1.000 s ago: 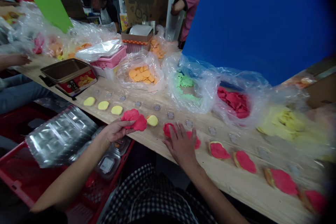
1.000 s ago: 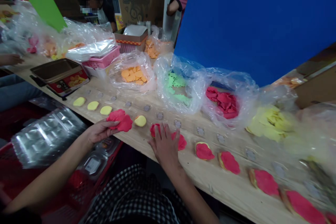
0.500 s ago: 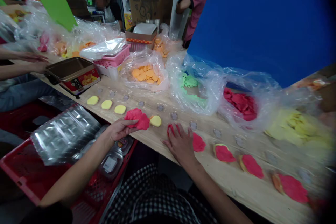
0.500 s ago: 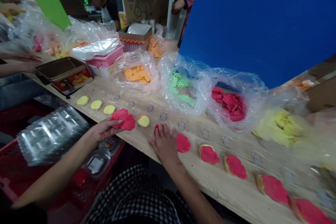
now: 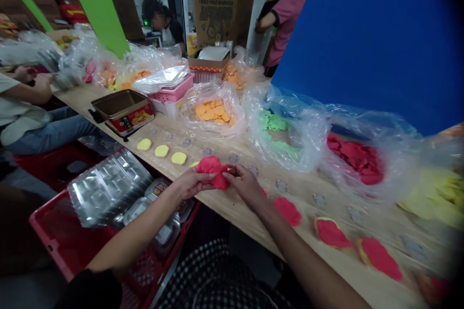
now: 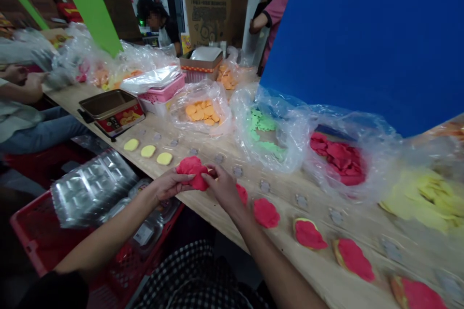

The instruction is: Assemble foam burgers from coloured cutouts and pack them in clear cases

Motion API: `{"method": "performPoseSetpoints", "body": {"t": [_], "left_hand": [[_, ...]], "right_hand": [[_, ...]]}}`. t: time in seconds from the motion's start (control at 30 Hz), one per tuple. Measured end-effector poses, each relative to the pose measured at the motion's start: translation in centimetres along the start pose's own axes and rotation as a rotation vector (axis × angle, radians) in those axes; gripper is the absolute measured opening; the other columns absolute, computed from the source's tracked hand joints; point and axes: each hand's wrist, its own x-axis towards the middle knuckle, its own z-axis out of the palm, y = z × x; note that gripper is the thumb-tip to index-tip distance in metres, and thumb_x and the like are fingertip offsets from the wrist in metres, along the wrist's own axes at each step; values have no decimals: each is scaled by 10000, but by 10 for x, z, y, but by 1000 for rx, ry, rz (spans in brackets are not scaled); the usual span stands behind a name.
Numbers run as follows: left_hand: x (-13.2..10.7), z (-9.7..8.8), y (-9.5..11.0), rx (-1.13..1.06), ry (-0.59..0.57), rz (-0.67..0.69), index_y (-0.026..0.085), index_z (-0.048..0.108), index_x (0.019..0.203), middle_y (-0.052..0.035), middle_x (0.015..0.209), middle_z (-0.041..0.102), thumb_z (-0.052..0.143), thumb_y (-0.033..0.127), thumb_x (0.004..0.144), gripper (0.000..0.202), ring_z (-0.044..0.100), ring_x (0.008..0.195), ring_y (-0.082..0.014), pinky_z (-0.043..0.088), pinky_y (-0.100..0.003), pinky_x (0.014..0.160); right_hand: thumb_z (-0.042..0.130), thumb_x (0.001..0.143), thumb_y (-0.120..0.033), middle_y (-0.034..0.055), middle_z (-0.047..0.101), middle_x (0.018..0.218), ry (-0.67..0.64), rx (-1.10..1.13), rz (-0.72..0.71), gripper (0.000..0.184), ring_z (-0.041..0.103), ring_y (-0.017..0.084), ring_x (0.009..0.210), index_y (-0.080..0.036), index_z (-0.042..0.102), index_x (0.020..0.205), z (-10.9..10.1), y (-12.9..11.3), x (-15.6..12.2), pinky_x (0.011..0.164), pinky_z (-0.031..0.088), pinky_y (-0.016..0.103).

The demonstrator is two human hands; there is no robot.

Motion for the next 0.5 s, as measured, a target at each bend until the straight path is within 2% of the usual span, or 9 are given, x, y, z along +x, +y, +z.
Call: {"method": "performPoseSetpoints", "body": {"t": [0.1,0.17,0.23,0.33,0.5], "left_hand": [[7,-1,-1,16,39,14,92,585,942,-116,888,665,663,106,652,300,639,785,-203,528,-336,738],[11,-7,0,27,77,19,84,583,939,-131,880,665,655,136,669,284,640,785,-212,527,-345,738],[13,-13,3,31,115,22,72,578,933,-146,878,663,640,142,684,266,640,791,-225,525,-356,741],[13,-22,7,26,170,24,55,570,930,-162,886,658,613,119,702,240,638,804,-234,518,-360,758],[5,-29,15,-4,171,27,49,561,966,-166,922,648,603,148,717,271,627,842,-239,496,-377,799]], "right_hand": [[498,734,-361,31,637,773,-32,119,102,246,589,178,700,-181,565,888,5,7,20,612,417,293],[525,704,-339,19,628,729,4,18,166,229,582,177,681,-176,565,859,5,12,26,619,394,295],[541,689,-319,2,621,693,30,-179,199,216,574,179,681,-185,569,856,4,17,27,663,355,316],[535,703,-302,-6,623,696,31,-422,177,199,564,181,716,-196,564,869,5,20,27,710,288,336],[506,761,-268,24,626,832,65,-598,60,172,530,193,823,-192,543,911,12,23,26,714,238,328]]}}
